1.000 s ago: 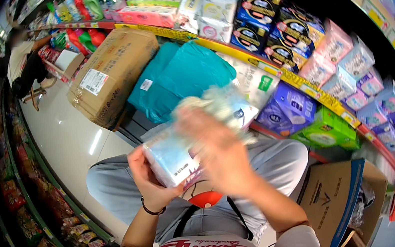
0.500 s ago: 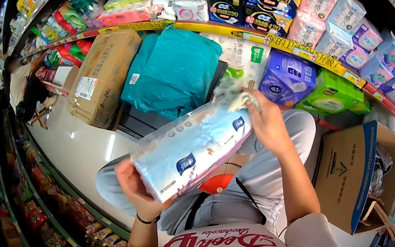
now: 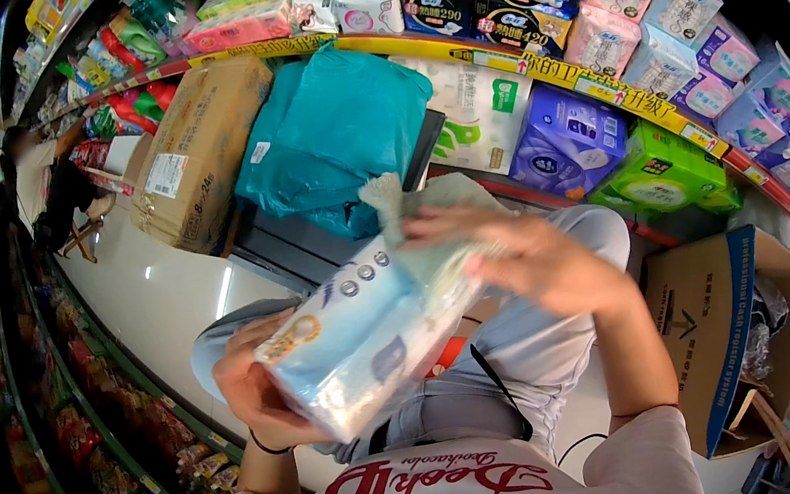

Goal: The person sits on the floor in a store aisle and wipes the packaging of various household products, including tissues and sanitary pads, using a cloth. They pick up each item, wipe it thoroughly, and place it back on the shelf.

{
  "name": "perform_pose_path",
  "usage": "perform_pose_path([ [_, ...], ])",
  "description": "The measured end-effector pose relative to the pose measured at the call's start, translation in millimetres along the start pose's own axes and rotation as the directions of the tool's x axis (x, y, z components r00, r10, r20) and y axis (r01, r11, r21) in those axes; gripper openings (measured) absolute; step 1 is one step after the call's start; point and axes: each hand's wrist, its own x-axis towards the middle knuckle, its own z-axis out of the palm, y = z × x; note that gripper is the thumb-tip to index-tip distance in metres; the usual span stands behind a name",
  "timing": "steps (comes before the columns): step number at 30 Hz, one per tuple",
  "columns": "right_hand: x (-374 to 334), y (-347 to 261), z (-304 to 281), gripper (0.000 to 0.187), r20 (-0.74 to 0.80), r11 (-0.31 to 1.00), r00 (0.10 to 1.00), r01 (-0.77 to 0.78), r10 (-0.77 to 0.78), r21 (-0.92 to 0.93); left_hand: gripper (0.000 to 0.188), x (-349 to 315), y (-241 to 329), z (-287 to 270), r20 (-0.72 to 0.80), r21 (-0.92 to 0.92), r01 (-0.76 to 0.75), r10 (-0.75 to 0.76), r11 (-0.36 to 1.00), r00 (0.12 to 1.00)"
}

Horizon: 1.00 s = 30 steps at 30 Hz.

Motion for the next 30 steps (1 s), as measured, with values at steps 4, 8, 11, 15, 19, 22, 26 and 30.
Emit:
perform_pose_path([
  [4, 19.1, -41.3, 64.1, 0.059, 0.217, 0.880, 0.902, 0.419, -0.374, -0.223, 0.084, 4.9, 4.1, 15.1, -0.044, 0.094, 0.125, -0.121, 0.988, 0.992],
  [8, 29.9, -40.6, 77.7, 0.056, 0.117, 0.801, 0.884, 0.460, -0.452, -0.382, 0.095, 1.3, 4.4, 14.8, -0.142, -0.041, 0.141, -0.145, 0.989, 0.979],
  [11, 38.5, 6.7, 46.8, 0.038, -0.083, 0.854, 0.922, 0.312, -0.377, -0.417, 0.103, -3.4, 5.2, -1.1, -0.192, -0.113, 0.207, -0.226, 0.972, 0.955],
  [15, 0.9, 78.5, 19.7, 0.038, -0.352, 0.974, 0.912, -0.163, 0.210, 0.159, 0.104, -6.3, 4.2, -9.0, -0.242, -0.198, 0.283, -0.327, 0.938, 0.913],
  [19, -21.0, 96.5, 34.7, 0.040, -0.379, 0.512, 0.769, 0.080, 0.515, 0.856, 0.098, -0.8, 2.7, -13.1, -0.312, -0.285, 0.326, -0.409, 0.901, 0.857],
  [22, -28.0, 107.8, 45.2, 0.042, -0.450, 0.507, 0.792, 0.211, 0.413, 0.836, 0.069, -9.3, -9.2, -17.6, -0.308, -0.474, 0.325, -0.500, 0.818, 0.809],
  [26, -1.3, 38.3, 50.3, 0.054, -0.580, 0.765, 0.667, 0.023, 0.468, 0.644, 0.054, -8.1, -18.9, -24.4, -0.346, -0.652, 0.322, -0.647, 0.687, 0.680],
  [30, -20.7, 26.0, 60.1, 0.066, -0.514, 0.922, 0.857, 0.167, 0.040, 0.350, 0.051, 24.9, -11.9, -27.1, -0.288, -0.816, 0.253, -0.745, 0.519, 0.602],
])
